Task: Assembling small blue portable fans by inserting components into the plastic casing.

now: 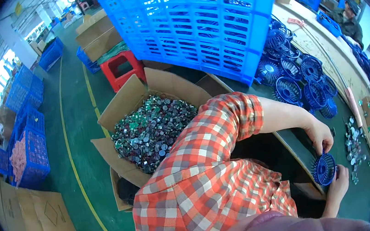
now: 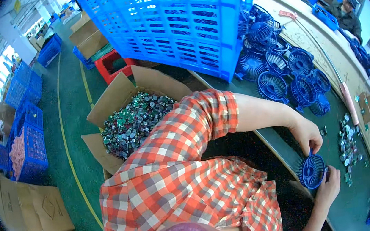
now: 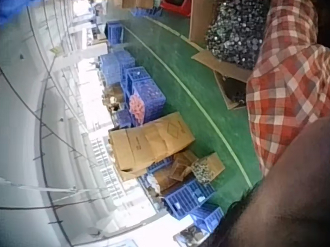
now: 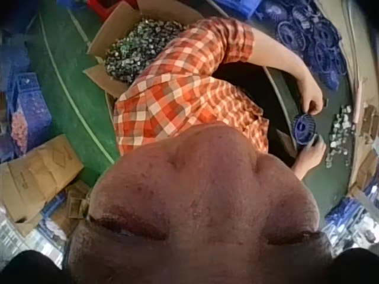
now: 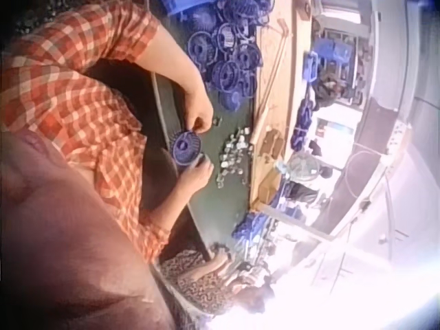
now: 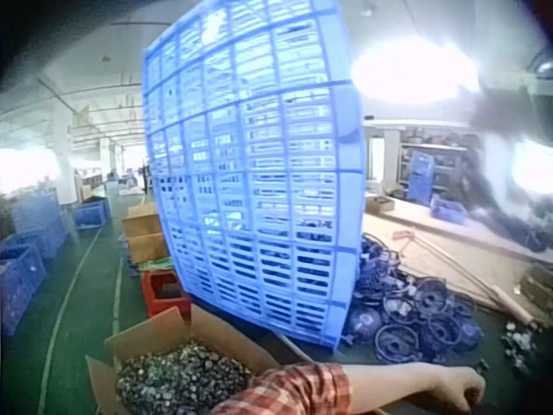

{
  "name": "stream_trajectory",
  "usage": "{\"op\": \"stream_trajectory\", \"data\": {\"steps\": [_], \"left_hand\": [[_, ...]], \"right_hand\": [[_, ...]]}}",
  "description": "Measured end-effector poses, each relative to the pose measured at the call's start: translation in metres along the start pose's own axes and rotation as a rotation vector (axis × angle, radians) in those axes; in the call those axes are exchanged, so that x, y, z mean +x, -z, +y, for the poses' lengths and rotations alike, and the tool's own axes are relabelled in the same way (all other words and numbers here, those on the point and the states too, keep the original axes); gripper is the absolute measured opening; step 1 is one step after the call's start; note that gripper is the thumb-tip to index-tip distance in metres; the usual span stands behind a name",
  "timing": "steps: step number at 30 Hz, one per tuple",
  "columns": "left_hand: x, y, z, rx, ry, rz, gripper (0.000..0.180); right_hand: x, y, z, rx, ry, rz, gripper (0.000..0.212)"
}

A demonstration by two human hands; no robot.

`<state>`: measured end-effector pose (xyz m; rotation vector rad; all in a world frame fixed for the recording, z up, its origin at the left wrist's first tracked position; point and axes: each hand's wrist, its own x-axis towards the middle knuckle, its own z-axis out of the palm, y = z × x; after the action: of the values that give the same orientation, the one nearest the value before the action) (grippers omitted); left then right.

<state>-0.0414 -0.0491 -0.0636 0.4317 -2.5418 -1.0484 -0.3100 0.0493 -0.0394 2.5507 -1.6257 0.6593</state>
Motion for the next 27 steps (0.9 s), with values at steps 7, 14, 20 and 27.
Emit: {"op": "stream_trajectory", "data": {"steps": [7, 14, 20, 27], "left_hand": [[-0.015, 0.002, 0.030, 0.093, 0.032, 0.088, 0.038], [-0.025, 0.002, 0.045, 0.175, 0.101, 0.123, 0.037], [-0.028, -0.002, 0.053, 0.215, 0.107, 0.118, 0.038], [-0.019, 0.001, 0.052, 0.161, 0.053, 0.103, 0.037]], "right_hand": [[0.009, 0.030, -0.009, 0.268, -0.063, 0.115, 0.020], [0.010, 0.043, -0.065, 0.077, 0.254, -0.100, 0.020], [0.012, 0.049, -0.068, -0.056, 0.334, -0.165, 0.022], [0.006, 0.051, -0.059, 0.112, 0.259, -0.193, 0.027]]}}
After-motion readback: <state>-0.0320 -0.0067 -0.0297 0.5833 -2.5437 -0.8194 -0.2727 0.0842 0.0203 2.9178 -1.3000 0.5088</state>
